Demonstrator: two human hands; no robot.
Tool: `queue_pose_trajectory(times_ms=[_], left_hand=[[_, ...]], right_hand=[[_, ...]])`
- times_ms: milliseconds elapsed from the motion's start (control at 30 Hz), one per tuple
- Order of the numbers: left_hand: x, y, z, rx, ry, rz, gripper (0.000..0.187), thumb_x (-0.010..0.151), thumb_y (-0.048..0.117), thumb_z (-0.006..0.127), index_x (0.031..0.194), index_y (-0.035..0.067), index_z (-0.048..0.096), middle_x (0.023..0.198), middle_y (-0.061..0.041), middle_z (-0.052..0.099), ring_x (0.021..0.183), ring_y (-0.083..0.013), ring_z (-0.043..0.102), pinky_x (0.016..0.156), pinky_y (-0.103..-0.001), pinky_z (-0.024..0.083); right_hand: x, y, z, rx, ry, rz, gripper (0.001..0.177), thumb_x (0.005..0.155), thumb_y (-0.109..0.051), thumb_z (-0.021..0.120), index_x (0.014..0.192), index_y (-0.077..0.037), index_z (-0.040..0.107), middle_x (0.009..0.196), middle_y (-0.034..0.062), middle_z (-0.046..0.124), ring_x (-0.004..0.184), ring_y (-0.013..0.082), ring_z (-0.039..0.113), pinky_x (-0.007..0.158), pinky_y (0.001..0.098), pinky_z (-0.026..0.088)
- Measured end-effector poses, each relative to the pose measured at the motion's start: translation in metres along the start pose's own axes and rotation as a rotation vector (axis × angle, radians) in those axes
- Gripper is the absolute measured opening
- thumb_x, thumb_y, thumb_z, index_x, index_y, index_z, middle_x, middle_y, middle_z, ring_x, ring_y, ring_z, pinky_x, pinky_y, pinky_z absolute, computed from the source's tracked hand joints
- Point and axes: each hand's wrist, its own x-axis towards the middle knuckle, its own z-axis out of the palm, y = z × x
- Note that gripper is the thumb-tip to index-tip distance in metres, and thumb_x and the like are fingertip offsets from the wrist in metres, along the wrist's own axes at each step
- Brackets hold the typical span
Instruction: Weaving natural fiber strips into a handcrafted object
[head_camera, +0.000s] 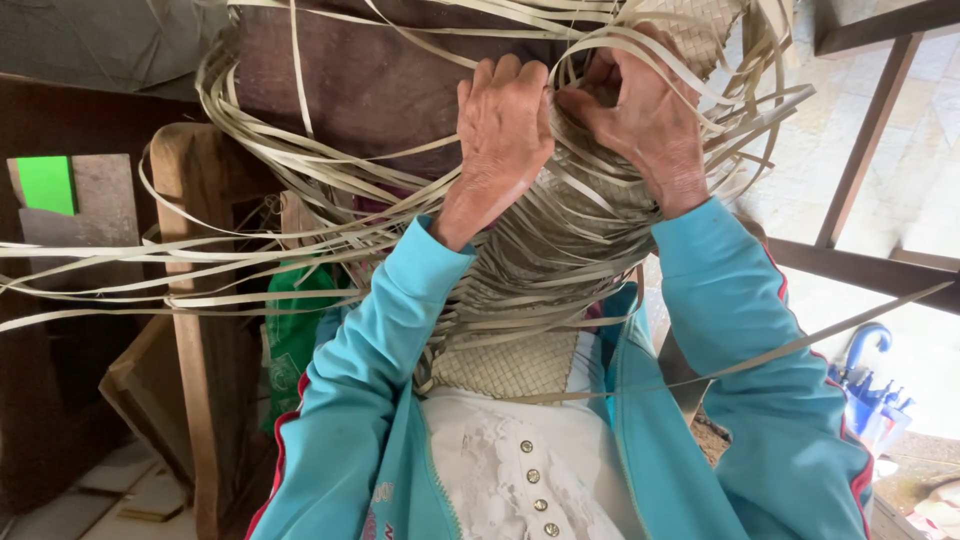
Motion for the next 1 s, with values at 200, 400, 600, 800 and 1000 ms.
queue_pose_trajectory(times_ms=[200, 400, 600, 800, 1000], left_hand=[[-0.001, -0.002, 0.010, 0.044, 0.052, 0.057, 0.020, 0.069, -0.009, 0.048, 0.078, 0.009, 0.043, 0.075, -0.009, 0.040, 0.064, -0.0251, 0.032, 0.054, -0.039, 0.028], [0.004, 0.003, -0.001, -0.038, -0.058, 0.022, 0.023, 0.062, -0.012, 0.048, 0.078, 0.004, 0.044, 0.076, -0.011, 0.044, 0.066, -0.0293, 0.045, 0.054, -0.042, 0.042], [0.006, 0.008, -0.026, -0.251, -0.252, -0.062, 0.023, 0.062, -0.010, 0.035, 0.078, 0.007, 0.036, 0.075, -0.010, 0.038, 0.054, -0.0284, 0.036, 0.045, -0.042, 0.023], [0.007, 0.006, -0.030, -0.301, -0.275, -0.050, 0.018, 0.070, -0.007, 0.036, 0.075, 0.009, 0.030, 0.072, -0.008, 0.034, 0.053, -0.0252, 0.029, 0.047, -0.041, 0.017], [0.007, 0.005, -0.021, -0.348, -0.220, 0.011, 0.003, 0.083, 0.006, 0.041, 0.082, 0.009, 0.042, 0.082, -0.011, 0.049, 0.055, -0.0318, 0.043, 0.045, -0.043, 0.030]], right_hand=[[0.001, -0.013, -0.006, -0.109, 0.047, -0.151, 0.019, 0.082, -0.011, 0.067, 0.096, -0.002, 0.056, 0.089, 0.0146, 0.057, 0.081, 0.0333, 0.053, 0.068, 0.0408, 0.042], [0.005, -0.027, -0.013, 0.265, -0.039, -0.128, 0.032, 0.080, 0.010, 0.050, 0.111, 0.004, 0.053, 0.101, 0.0160, 0.055, 0.095, 0.0288, 0.050, 0.082, 0.0351, 0.045], [0.003, -0.023, -0.013, 0.271, -0.012, -0.182, 0.013, 0.083, 0.007, 0.064, 0.089, -0.001, 0.057, 0.084, 0.0104, 0.060, 0.078, 0.0242, 0.055, 0.072, 0.0349, 0.047], [-0.004, -0.023, -0.018, 0.253, -0.057, -0.296, 0.013, 0.080, 0.012, 0.066, 0.082, 0.001, 0.059, 0.085, 0.0146, 0.056, 0.078, 0.0274, 0.054, 0.069, 0.0364, 0.046], [-0.010, -0.015, -0.018, 0.306, -0.079, -0.276, 0.014, 0.077, 0.014, 0.059, 0.084, 0.003, 0.060, 0.091, 0.0144, 0.053, 0.082, 0.0286, 0.050, 0.077, 0.0382, 0.043]])
